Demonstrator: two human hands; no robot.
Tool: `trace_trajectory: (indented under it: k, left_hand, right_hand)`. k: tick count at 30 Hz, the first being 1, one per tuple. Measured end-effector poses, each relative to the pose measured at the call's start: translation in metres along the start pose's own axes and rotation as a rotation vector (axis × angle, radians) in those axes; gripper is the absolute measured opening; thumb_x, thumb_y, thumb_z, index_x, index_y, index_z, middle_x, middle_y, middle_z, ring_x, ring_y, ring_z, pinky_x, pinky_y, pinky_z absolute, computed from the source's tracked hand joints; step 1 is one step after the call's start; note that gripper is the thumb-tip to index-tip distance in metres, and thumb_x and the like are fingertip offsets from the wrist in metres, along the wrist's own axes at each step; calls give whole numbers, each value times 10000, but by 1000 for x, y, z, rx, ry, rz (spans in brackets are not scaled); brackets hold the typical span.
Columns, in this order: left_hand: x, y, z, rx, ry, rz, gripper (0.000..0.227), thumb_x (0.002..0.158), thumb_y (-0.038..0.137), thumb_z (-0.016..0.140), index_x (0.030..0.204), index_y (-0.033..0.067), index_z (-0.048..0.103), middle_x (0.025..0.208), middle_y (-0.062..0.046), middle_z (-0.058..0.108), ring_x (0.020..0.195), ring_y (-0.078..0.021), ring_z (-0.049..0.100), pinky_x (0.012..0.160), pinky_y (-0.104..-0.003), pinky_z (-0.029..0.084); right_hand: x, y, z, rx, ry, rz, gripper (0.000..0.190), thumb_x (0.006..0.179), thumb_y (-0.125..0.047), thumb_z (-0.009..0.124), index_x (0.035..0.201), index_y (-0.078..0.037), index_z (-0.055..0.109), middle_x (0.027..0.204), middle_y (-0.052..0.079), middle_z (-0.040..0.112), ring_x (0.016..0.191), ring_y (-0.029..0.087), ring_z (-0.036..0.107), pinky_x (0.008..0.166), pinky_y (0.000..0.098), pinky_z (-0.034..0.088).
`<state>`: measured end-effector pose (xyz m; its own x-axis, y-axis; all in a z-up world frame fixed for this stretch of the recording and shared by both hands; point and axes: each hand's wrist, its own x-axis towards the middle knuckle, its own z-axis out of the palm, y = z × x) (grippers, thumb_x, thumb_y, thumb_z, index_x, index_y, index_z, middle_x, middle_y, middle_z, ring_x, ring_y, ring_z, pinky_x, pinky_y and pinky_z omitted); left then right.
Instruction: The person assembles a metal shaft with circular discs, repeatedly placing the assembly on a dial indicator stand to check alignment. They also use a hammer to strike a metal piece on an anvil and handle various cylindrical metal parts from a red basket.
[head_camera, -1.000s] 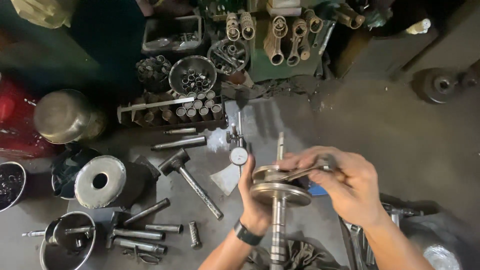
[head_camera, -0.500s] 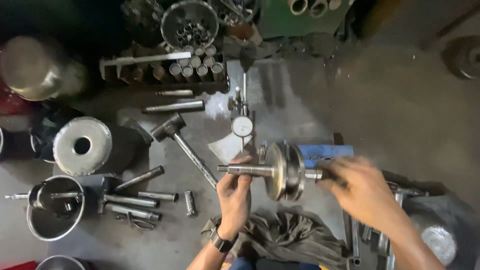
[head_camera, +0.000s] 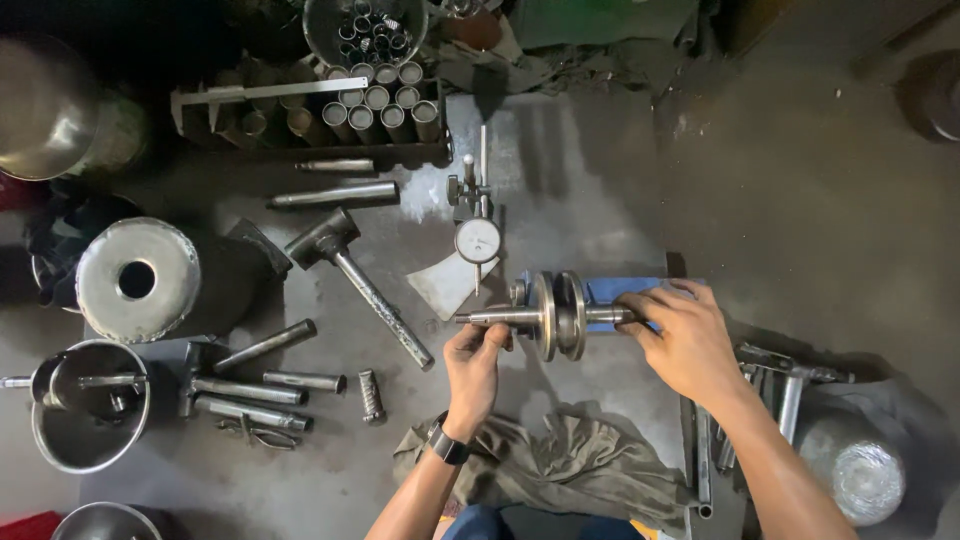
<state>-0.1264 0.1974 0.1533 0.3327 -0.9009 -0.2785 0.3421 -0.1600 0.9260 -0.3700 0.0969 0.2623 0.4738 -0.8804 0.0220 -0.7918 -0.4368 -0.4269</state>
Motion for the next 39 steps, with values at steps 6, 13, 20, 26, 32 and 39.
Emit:
trace_trajectory:
  k: [6,13,20,26,32,39]
  left_hand:
    - [10,-28,-4,-24,28,-29,200,976,177,706,994,-19,739,830,9,660,767,-85,559,694,-255,453]
    - [21,-30,-5,-80,44,-82,202,974,170,709,1015,-25,737,846,10,663,774,-92,566,704,-262,460]
    - [23,-31,-3,-79,-60,-98,460,974,183,698,1374,-18,594,1171,-29,686,1049,-108,606,938,-282,500]
    - [14,-67,0,-62,-178,-101,662,966,195,692,1524,-10,401,1364,-78,599,1229,-156,580,1046,-321,473]
    - [13,-67,2,-25,-167,-97,619,972,229,694,1484,-22,455,1361,-88,605,1222,-175,574,1030,-337,466]
    - [11,-72,1,11,-136,-77,575,978,217,709,1452,-33,501,1318,-111,633,1206,-199,589,1045,-347,475]
  right_hand:
    - [6,16,27,6,-68,33,287,838,-285,730,1085,-143,758,1006,42,739,1032,270,646,1082,437,407]
    - [16,30,42,35,-122,70,290,853,-279,723,1106,-143,761,1065,38,746,1083,277,639,1110,455,379]
    - [26,56,24,313,-149,222,507,778,-301,749,1246,-114,701,1266,54,710,1176,234,628,1050,446,405]
    - [-3,123,70,945,-137,723,352,970,-294,645,1119,6,753,985,102,775,895,189,702,812,360,541]
    - [-5,131,82,1056,-234,891,398,961,-319,679,994,70,758,791,143,740,699,191,697,657,342,569]
    - [-9,132,92,985,-246,806,366,903,-305,700,1033,28,779,860,122,772,749,199,695,686,359,558]
